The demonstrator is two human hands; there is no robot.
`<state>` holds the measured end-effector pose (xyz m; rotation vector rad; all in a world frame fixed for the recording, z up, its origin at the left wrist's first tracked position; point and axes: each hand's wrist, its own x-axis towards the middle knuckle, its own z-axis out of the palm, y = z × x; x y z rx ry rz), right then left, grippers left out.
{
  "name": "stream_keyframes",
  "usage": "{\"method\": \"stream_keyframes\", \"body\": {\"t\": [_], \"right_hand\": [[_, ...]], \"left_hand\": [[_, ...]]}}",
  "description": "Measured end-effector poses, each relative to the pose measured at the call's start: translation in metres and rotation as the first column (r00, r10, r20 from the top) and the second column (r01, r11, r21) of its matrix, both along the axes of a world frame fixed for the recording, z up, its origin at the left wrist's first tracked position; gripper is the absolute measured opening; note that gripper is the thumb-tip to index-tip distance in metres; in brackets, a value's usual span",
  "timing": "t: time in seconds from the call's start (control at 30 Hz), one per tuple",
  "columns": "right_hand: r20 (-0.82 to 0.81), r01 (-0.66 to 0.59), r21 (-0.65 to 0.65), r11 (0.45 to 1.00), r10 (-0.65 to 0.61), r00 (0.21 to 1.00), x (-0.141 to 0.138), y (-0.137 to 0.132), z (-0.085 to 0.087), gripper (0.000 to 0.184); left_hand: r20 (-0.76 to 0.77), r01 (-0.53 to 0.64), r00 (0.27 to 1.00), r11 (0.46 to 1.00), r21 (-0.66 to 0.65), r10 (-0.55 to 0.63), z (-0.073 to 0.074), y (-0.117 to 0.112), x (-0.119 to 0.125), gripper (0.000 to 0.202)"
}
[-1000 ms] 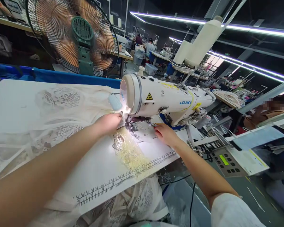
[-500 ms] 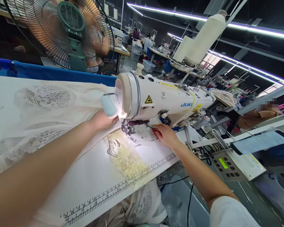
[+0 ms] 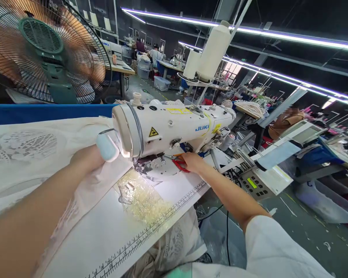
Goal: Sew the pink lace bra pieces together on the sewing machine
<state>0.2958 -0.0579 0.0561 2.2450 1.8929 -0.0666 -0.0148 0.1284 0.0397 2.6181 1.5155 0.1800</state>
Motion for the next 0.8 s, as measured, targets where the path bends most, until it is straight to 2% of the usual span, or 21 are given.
{"method": "stream_keyframes", "body": {"t": [0.1,0.2,0.3,0.37,0.43,0.53,0.6,0.7,0.8], "right_hand": [[-0.008,0.014,-0.002,1.000,-0.014,1.000,-0.002,0.009,0.007,0.027],[-0.049,0.007,0.012,1.000,-0.006,0.999,-0.006,0.025,0.013,0.029],[-0.101,-0.019,0.037,0.999,0.023,0.995,-0.015,0.047,0.010,0.029],[-0.133,-0.045,0.066,0.997,0.054,0.990,-0.022,0.058,0.004,0.029],[-0.151,-0.066,0.113,0.991,0.083,0.985,-0.026,0.061,-0.002,0.028],[-0.156,-0.089,0.194,0.977,0.121,0.980,-0.031,0.049,-0.004,0.029],[-0.169,-0.131,0.224,0.966,0.171,0.971,-0.035,0.031,-0.002,0.028],[-0.230,-0.292,0.213,0.932,0.338,0.913,-0.055,-0.002,-0.003,0.025],[-0.306,-0.484,0.217,0.848,0.530,0.791,-0.090,-0.021,-0.007,0.016]], "left_hand": [[-0.071,-0.066,0.996,0.990,-0.121,0.058,0.008,-0.013,-0.022,0.033],[-0.108,-0.045,0.994,0.974,-0.222,0.022,0.011,-0.028,-0.045,0.030],[-0.120,-0.034,0.993,0.952,-0.305,-0.003,0.015,-0.045,-0.059,0.034],[-0.099,-0.085,0.993,0.948,-0.306,0.057,0.021,-0.056,-0.058,0.033],[-0.053,-0.161,0.987,0.959,-0.234,0.152,0.027,-0.070,-0.052,0.035],[0.035,-0.203,0.978,0.975,-0.086,0.206,0.030,-0.091,-0.046,0.053],[0.018,-0.136,0.990,0.991,-0.006,0.136,0.026,-0.106,-0.049,0.061],[-0.216,0.057,0.974,0.998,-0.039,-0.065,0.016,-0.126,-0.062,0.062],[-0.402,0.116,0.901,0.983,-0.141,-0.164,0.014,-0.150,-0.071,0.060]]}}
